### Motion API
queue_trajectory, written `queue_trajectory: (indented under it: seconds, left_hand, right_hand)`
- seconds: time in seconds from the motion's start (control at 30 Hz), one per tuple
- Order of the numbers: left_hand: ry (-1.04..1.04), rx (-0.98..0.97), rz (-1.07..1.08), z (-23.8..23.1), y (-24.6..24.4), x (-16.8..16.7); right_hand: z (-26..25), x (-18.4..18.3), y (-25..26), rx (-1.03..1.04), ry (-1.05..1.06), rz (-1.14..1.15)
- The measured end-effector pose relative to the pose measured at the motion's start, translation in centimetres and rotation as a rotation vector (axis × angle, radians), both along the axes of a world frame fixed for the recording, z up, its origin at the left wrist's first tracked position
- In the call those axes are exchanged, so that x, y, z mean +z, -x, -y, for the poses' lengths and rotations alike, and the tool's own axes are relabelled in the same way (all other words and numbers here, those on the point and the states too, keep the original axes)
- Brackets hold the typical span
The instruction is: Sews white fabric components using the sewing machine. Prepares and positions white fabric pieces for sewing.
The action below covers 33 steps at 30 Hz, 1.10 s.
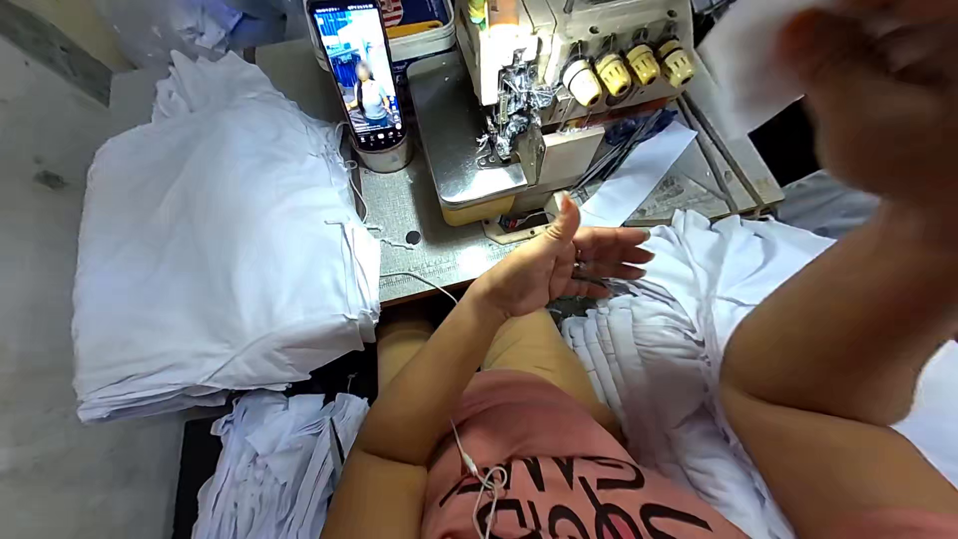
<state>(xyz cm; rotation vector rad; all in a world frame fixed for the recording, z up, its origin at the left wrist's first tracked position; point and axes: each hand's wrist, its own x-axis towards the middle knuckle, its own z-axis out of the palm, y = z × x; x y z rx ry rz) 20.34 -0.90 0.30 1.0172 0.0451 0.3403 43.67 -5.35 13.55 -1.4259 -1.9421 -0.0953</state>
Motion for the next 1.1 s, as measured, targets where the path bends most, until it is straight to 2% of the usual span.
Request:
queue_trajectory:
  seconds: [0.1,0.17,0.23,0.33,0.47,0.6,0.67,0.73,0.83,0.97,1.03,1.1]
  left_hand:
    - [0.148,0.048,0.099,0.8,2.2,1.5]
    - [0.183,0.242,0.1,1.0,4.5,2.3]
    - [0.108,0.506,0.032,0.6,6.7,2.4]
    - [-0.009,0.825,-0.163,-0.7,9.3,2.0]
    - [-0.069,1.129,-0.268,-2.2,11.5,1.1]
    - [-0.076,1.144,-0.195,-2.6,11.1,-0.2]
    - [-0.063,1.133,-0.217,-2.5,10.5,-0.3]
    - [-0.071,1.11,-0.225,-2.4,10.0,-0.2]
    - [-0.1,1.073,-0.241,-1.8,9.2,0.0]
    - [-0.172,1.002,-0.272,-1.2,9.0,-0.4]
    - [-0.22,0.978,-0.302,-0.9,9.0,-0.8]
    - [-0.186,0.935,-0.212,-0.8,9.0,-1.5]
  right_hand:
    - [2.5,0.0,7.2,0.383,0.081,-0.001]
    - [3.2,-2.0,10.5,0.512,0.078,-0.025]
    - [3.0,-5.6,12.7,0.584,0.126,-0.052]
    - [2.9,-10.8,15.0,0.621,0.323,-0.107]
    - [3.8,-14.4,16.5,0.663,0.565,-0.151]
    - [3.4,-14.2,16.9,0.659,0.78,-0.056]
    - [3.0,-13.6,16.7,0.673,0.786,-0.044]
    - [2.7,-13.2,16.4,0.687,0.691,-0.103]
    - [2.1,-13.2,16.5,0.677,0.421,-0.281]
    - [0.4,-13.0,16.9,0.576,0.118,-0.449]
    - [-0.5,-12.9,16.9,0.514,0.064,-0.526]
    - [-1.2,-12.8,16.7,0.449,0.061,-0.608]
